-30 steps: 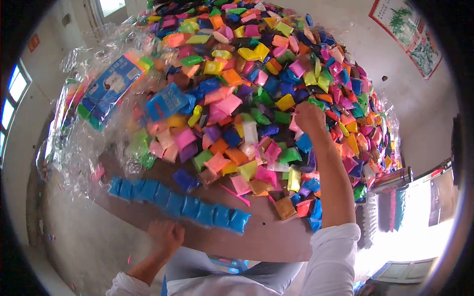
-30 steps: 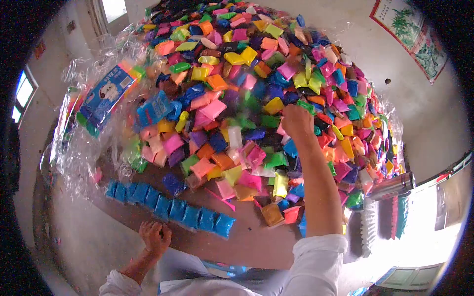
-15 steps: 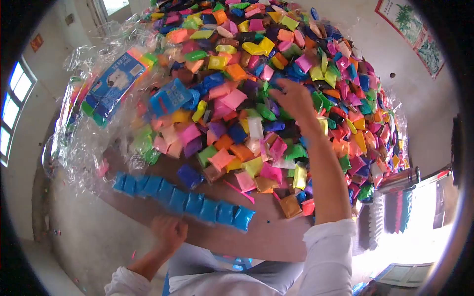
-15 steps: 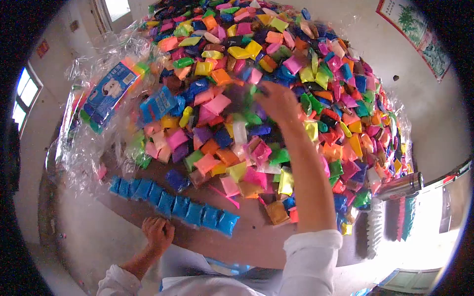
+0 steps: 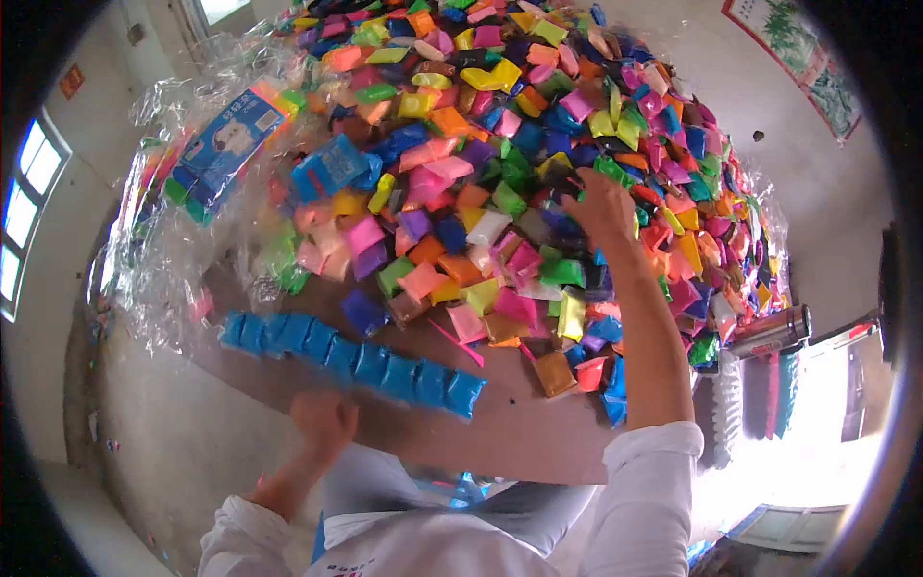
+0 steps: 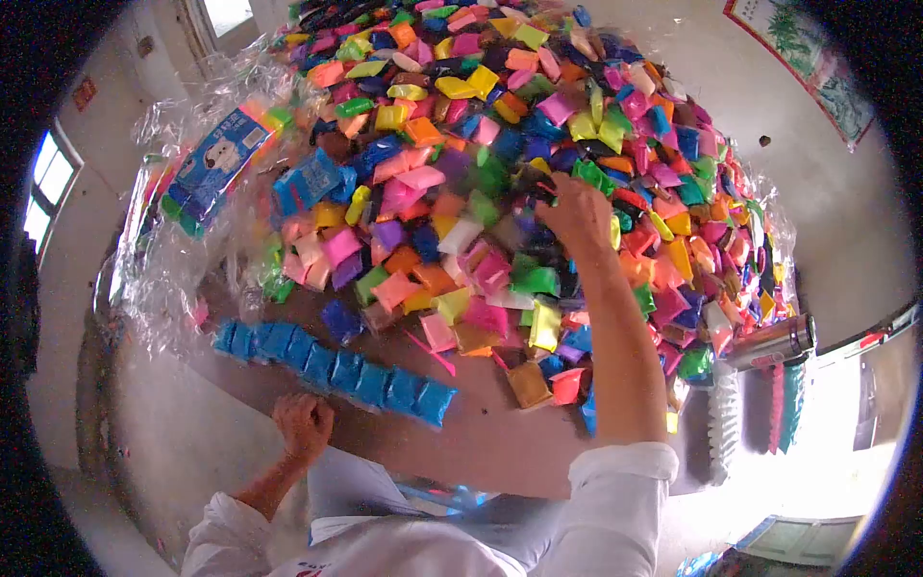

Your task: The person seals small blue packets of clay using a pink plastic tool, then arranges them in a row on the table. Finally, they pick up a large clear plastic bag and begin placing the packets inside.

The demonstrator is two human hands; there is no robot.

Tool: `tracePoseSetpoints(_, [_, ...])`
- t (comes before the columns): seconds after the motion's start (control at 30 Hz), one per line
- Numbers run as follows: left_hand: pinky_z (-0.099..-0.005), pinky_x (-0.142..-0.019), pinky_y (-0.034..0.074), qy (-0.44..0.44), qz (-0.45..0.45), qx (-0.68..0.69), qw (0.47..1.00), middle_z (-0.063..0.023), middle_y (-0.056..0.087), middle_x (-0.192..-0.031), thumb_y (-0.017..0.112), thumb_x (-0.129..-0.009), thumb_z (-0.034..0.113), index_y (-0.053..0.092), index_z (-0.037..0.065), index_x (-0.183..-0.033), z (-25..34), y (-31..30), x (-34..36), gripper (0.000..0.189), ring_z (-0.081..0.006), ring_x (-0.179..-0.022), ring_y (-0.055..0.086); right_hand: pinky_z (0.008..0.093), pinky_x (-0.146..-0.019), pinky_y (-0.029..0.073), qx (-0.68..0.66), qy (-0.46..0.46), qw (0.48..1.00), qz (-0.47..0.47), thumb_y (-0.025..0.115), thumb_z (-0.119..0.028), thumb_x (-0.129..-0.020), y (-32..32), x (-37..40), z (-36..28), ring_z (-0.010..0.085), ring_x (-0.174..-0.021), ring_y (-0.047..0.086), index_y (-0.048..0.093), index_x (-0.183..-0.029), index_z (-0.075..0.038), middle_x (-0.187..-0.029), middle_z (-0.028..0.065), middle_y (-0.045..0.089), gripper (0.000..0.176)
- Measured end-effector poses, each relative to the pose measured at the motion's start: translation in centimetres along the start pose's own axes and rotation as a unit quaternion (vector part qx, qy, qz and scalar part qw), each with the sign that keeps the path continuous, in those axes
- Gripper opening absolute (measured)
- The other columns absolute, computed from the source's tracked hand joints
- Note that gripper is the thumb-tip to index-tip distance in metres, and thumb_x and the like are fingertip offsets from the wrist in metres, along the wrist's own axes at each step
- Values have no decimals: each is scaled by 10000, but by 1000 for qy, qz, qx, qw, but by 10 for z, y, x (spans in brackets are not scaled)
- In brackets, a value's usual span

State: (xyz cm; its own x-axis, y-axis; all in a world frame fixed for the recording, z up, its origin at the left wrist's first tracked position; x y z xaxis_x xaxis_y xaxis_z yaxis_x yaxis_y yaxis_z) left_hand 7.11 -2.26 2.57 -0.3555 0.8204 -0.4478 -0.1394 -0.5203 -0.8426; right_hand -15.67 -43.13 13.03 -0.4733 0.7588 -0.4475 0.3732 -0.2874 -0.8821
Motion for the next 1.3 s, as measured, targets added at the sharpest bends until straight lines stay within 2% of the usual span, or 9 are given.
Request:
tracePoseSetpoints(0.3, [-433,-570,382,57,83,-12,995,-100,504,-600,588,-653,107,468,78,-573,-12,14,11,147,-328,-604,503,421,-742,501,33,126,991,-25,671,-279,-661,-56,40,95,334,-846,628,575,-1158,-176,-926,140,657,516])
tracePoseSetpoints(0.4, [-449,-695,414,6,24,-19,1000,-81,601,-712,662,-631,186,610,125,-658,-16,14,11,85,-295,-751,561,411,-751,499,30,170,985,-26,688,-266,-653,-62,44,106,319,-856,629,569,-1168,-164,-921,131,660,538])
tracePoseSetpoints(0.47, [-431,-575,379,39,33,-8,999,-106,519,-596,583,-658,104,450,78,-556,0,0,-2,169,-320,-608,515,398,-773,493,10,96,992,85,707,-261,-667,-75,44,94,302,-878,627,599,-1121,-135,-931,125,661,483])
tracePoseSetpoints(0.57, [-430,-584,388,15,29,-28,999,-107,527,-596,582,-656,105,461,75,-562,-2,5,1,156,-321,-617,524,382,-785,487,5,43,989,144,705,-262,-704,-71,30,79,291,-893,625,645,-1037,-104,-954,126,658,373])
tracePoseSetpoints(0.87, [-434,-629,422,0,42,-12,999,-104,539,-597,587,-652,114,492,78,-574,-7,8,2,128,-319,-605,532,417,-770,490,-197,-29,977,-78,598,-342,-764,32,-29,-64,322,-921,612,640,-986,-62,-991,160,635,359])
tracePoseSetpoints(0.93, [-436,-630,422,12,63,-28,998,-104,536,-591,588,-650,114,489,77,-565,-5,10,2,136,-320,-595,529,393,-796,485,-132,-142,975,-106,649,-389,-726,53,-33,-88,300,-912,606,634,-1064,-125,-1043,135,623,429])
tracePoseSetpoints(1.03, [-438,-628,422,12,69,-21,997,-102,530,-583,590,-647,115,478,76,-548,-5,9,2,155,-323,-582,524,401,-791,487,47,-93,977,-184,666,-377,-672,60,-31,-83,296,-911,602,647,-988,-113,-984,124,617,412])
tracePoseSetpoints(1.07, [-439,-627,423,-1,51,3,999,-100,528,-581,592,-646,116,469,75,-539,-7,8,2,167,-325,-580,522,407,-773,493,50,-105,986,-121,659,-342,-646,66,-29,-69,297,-907,602,652,-897,-94,-906,116,606,352])
tracePoseSetpoints(1.3, [-434,-609,410,15,59,45,997,-93,511,-560,594,-641,125,445,77,-530,-6,6,-2,192,-320,-563,509,417,-779,492,24,-75,994,-74,623,-326,-684,17,-19,-2,311,-902,609,666,-892,-96,-899,132,635,313])
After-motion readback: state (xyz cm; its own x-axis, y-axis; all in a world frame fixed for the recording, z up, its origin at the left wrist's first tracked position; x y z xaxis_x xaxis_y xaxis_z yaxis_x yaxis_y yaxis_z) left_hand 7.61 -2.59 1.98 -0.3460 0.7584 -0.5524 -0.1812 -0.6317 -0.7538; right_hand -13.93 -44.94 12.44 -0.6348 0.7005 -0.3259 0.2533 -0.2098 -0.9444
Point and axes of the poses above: each hand's wrist, its own x-axis away from the middle knuckle, its own y-axis out of the palm, z = x × y, the point moved 3 cm from there along -x, towards the middle knuckle
